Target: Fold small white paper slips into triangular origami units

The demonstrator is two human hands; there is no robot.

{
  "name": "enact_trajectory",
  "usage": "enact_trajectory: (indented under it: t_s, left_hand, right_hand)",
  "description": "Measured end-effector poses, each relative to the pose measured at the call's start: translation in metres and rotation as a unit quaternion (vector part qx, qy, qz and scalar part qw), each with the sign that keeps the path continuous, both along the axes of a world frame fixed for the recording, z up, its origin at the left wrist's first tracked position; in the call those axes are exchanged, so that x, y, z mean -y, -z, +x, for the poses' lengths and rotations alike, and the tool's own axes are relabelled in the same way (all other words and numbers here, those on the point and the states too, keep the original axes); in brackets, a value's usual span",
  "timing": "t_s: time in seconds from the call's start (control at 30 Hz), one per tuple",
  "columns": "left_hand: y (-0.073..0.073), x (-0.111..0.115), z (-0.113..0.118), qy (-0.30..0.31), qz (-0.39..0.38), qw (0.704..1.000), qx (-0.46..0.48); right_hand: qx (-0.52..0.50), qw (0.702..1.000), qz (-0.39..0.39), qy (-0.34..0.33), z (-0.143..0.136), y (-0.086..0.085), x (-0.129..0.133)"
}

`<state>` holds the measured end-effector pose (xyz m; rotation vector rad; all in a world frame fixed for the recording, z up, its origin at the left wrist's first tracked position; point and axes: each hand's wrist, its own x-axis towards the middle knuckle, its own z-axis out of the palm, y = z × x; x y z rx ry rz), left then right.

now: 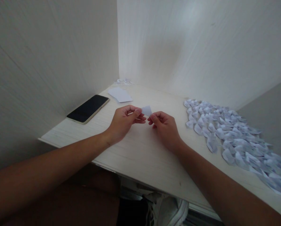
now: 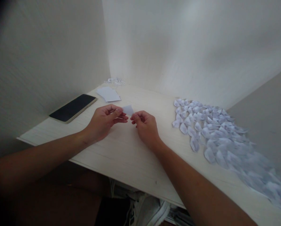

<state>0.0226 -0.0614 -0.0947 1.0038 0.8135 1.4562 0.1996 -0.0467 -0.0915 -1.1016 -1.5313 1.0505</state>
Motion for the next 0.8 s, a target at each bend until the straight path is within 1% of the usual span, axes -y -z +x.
enact_trajectory:
  t_s: [0.1,0.17,0.37,0.43,0.5,0.67,0.8]
  left_hand:
    - [-0.0003,0.001,-0.0014,0.02,-0.016,1.0,0.005]
    - [0.0002,0.0006,-0.0019,0.019,-0.025,1.0,0.001]
    - [0.0038,-0.0045,-0.0042,-0.061,0.004,0.997,-0.05]
    - [0.0051,-0.0056,-0.0053,-0.075,0.006,0.995,-0.07]
    - [0.006,-0.0058,-0.0057,-0.076,0.008,0.994,-0.077]
    - [0.0063,-0.0053,-0.0042,-0.074,0.021,0.994,-0.075]
    - [0.006,-0.005,-0.0039,-0.084,0.032,0.993,-0.074]
  right_hand:
    - [0.002,1.0,-0.007,-0.004,0.0017,-0.0043,0.001]
    - [-0.002,1.0,-0.025,-0.002,0.002,-0.0053,0.0013]
    - [-0.033,0.995,-0.091,0.003,0.0019,-0.0035,-0.0017]
    - [-0.049,0.993,-0.105,0.0,0.0019,-0.004,-0.0024]
    - [-0.059,0.992,-0.114,-0.003,0.0018,-0.0048,-0.0028]
    - [-0.058,0.992,-0.115,-0.01,0.0012,-0.0044,-0.0026]
    - [-0.043,0.995,-0.089,-0.009,-0.0001,-0.0015,-0.0015]
